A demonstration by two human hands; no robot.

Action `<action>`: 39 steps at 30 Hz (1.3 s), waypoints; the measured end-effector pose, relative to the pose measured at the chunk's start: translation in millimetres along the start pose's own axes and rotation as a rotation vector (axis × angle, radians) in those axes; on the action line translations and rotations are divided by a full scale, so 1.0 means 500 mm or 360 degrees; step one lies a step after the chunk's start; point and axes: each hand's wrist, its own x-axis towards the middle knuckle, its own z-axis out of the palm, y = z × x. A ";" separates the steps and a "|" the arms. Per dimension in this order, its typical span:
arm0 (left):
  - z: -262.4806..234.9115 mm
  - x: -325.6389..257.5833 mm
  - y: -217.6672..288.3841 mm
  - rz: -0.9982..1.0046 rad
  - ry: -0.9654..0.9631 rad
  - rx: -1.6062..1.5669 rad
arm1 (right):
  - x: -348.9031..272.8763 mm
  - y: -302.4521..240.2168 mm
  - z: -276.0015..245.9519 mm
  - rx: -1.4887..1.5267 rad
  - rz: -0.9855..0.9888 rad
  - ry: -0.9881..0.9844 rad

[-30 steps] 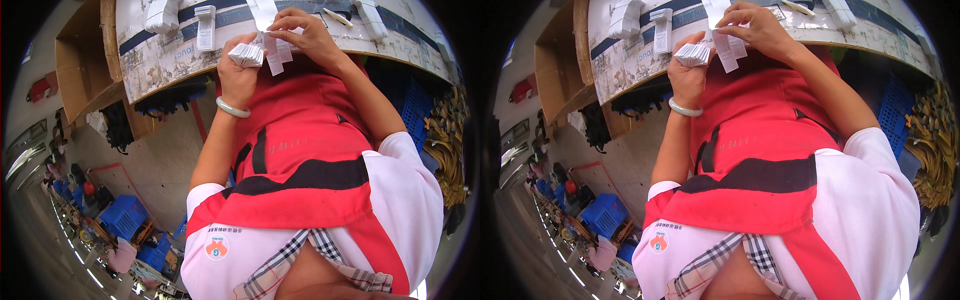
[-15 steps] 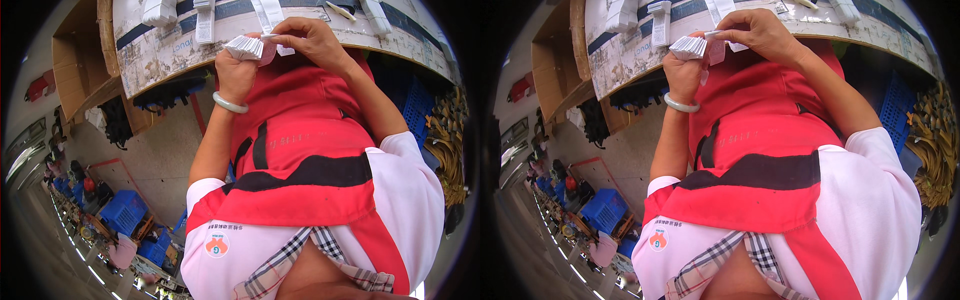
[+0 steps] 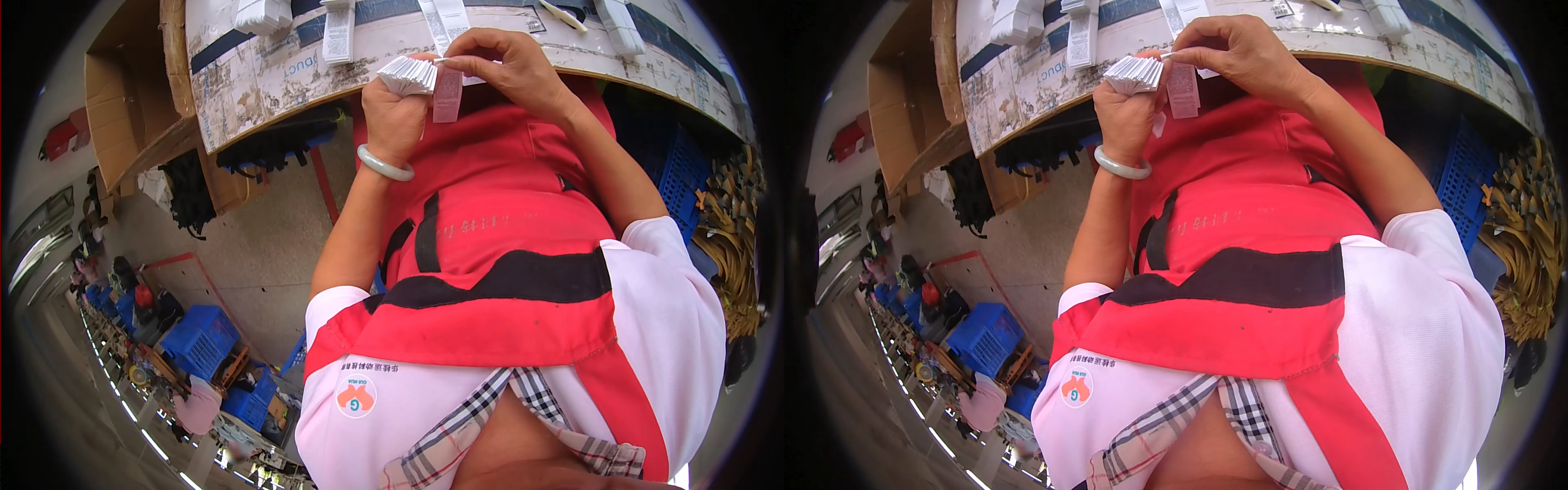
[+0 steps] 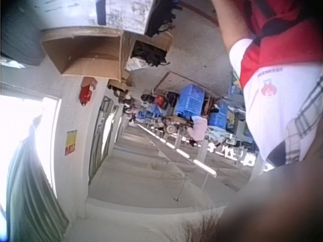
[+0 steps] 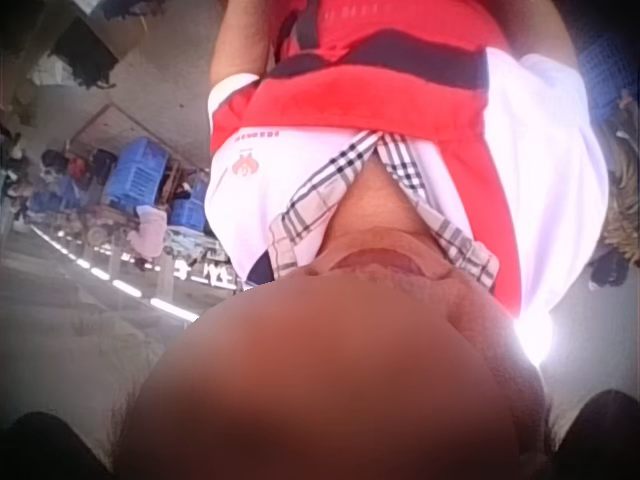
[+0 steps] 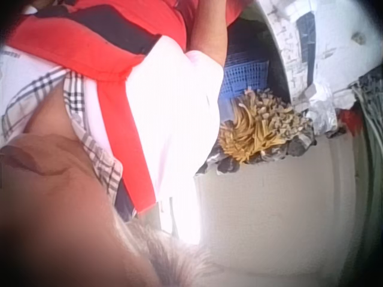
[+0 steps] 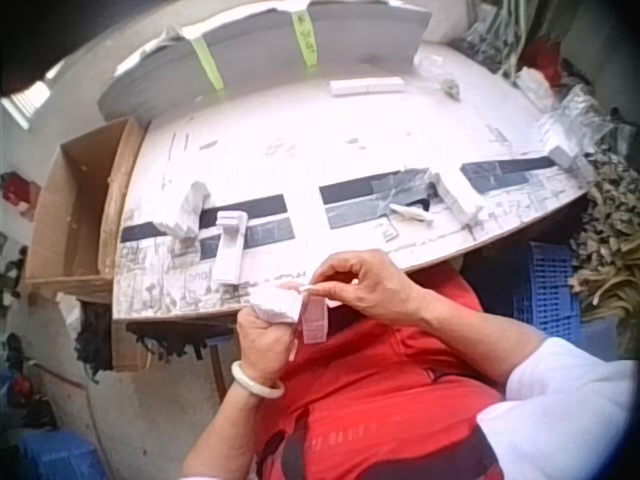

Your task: Sorting and counting small white product labels at a workbench.

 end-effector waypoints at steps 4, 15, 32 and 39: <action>-0.006 0.000 -0.007 -0.0026 0.0027 -0.0028 | -0.002 -0.001 0.001 0.0110 0.0071 0.0007; -0.003 -0.003 -0.013 -0.0002 0.0012 -0.0033 | -0.010 0.010 -0.003 0.0142 0.0132 -0.0026; -0.008 -0.003 -0.030 -0.0709 -0.0479 -0.0869 | 0.003 0.013 0.031 0.0543 0.0233 -0.0024; -0.008 0.000 -0.022 -0.0724 -0.0422 -0.0723 | 0.087 0.066 -0.036 -0.0828 -0.0249 0.0592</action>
